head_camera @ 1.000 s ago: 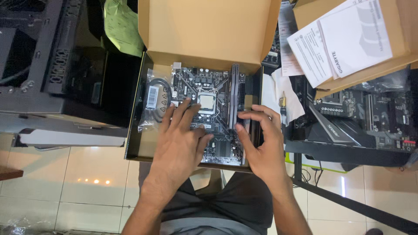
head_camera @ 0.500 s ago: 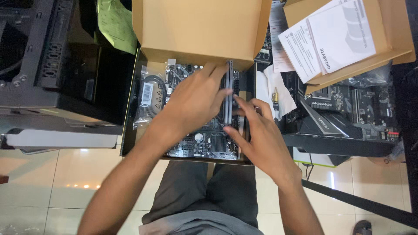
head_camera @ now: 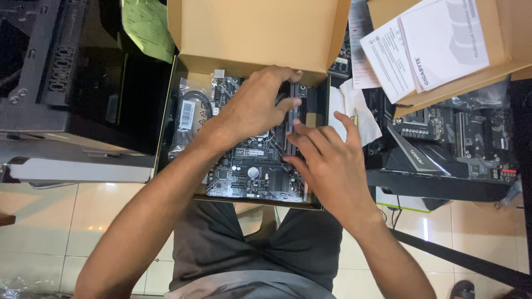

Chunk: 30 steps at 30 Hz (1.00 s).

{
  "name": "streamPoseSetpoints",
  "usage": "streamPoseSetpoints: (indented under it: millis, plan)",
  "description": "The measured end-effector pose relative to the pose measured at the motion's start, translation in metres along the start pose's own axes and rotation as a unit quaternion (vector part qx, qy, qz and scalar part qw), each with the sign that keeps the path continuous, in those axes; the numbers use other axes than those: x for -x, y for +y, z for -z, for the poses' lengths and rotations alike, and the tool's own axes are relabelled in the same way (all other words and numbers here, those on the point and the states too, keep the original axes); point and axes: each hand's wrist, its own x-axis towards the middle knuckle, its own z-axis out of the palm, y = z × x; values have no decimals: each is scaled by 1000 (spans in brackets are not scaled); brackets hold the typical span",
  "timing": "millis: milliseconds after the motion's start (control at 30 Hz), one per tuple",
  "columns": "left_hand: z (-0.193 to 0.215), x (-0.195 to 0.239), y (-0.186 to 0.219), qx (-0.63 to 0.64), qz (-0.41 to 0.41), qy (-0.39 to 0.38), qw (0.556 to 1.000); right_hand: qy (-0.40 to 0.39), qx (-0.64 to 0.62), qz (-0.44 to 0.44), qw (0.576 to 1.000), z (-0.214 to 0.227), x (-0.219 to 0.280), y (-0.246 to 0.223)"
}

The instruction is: The person handles a computer motherboard inside a cardboard box, using their hands to press down on components and adjust parts. They then pick up a small plastic bag containing accessories and examine it.

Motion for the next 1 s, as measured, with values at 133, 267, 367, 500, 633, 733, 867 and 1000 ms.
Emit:
streamPoseSetpoints:
  millis: [133,267,367,500,633,733,867,1000]
  plan:
    - [-5,-4,-11,0,0,6,1000,12,-31,1,999,-6,3,0]
    - [-9,-3,-16,3,-20,2,1000,23,-80,-3,997,-8,6,1]
    - [-5,-3,-13,-7,-33,-2,999,19,-98,-7,995,-7,6,4]
    - [-4,10,-7,-55,-15,-42,997,30,-189,-44,981,11,7,4]
    - [-1,52,27,-68,-27,-11,997,46,-273,-137,951,21,26,-8]
    - [-13,82,37,-130,-94,58,985,66,-242,-196,948,22,36,-15]
    - [-43,101,42,-171,-16,102,980,66,-256,-276,924,17,38,-22]
    - [-69,114,51,-216,95,164,958,96,-294,-319,896,4,39,-29]
